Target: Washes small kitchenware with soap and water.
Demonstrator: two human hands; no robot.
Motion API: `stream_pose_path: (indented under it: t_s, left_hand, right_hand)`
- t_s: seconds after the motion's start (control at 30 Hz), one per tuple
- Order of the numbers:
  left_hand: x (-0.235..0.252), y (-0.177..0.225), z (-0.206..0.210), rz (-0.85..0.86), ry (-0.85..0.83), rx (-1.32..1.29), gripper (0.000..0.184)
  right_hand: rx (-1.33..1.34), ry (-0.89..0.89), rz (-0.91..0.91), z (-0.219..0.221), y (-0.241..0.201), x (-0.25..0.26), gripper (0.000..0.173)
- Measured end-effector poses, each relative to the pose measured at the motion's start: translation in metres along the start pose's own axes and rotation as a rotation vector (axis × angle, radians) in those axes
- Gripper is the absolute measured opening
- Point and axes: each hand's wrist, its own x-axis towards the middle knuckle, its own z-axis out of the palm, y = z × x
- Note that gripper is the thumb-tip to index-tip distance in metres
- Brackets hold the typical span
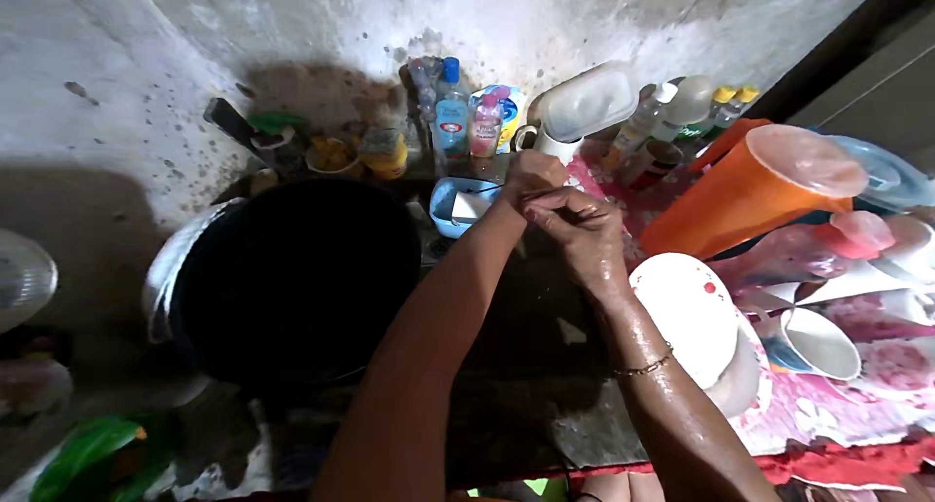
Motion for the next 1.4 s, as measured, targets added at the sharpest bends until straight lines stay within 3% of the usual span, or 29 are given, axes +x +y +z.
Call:
stream_pose_path:
  t_s: [0.03, 0.07, 0.3, 0.43, 0.67, 1.13, 1.4]
  left_hand:
    - [-0.006, -0.005, -0.030, -0.096, -0.190, -0.107, 0.025]
    - [-0.009, -0.014, -0.045, -0.179, -0.271, -0.187, 0.030]
    - [-0.022, -0.116, -0.013, -0.629, -0.113, -0.583, 0.034]
    - [-0.027, -0.141, 0.004, -0.876, -0.072, -0.737, 0.033]
    - [-0.024, -0.159, 0.022, -0.943, 0.068, -0.864, 0.036]
    - [-0.022, -0.158, 0.012, -0.927, 0.092, -0.808, 0.034]
    - [-0.022, -0.160, 0.012, -0.903, 0.086, -0.822, 0.034]
  right_hand:
    - [0.070, 0.046, 0.064, -0.001, 0.001, 0.002, 0.013]
    - [0.137, 0.092, 0.131, -0.001, 0.003, 0.002, 0.017]
    - [0.311, 0.258, 0.576, 0.019, 0.042, -0.016, 0.025]
    - [0.277, 0.244, 0.764, 0.029, 0.070, -0.020, 0.022]
    - [0.185, 0.226, 0.923, 0.037, 0.101, -0.024, 0.001]
    - [-0.067, 0.030, 1.075, 0.049, 0.140, -0.019, 0.030]
    - [-0.158, 0.074, 1.117, 0.054, 0.146, -0.025, 0.036]
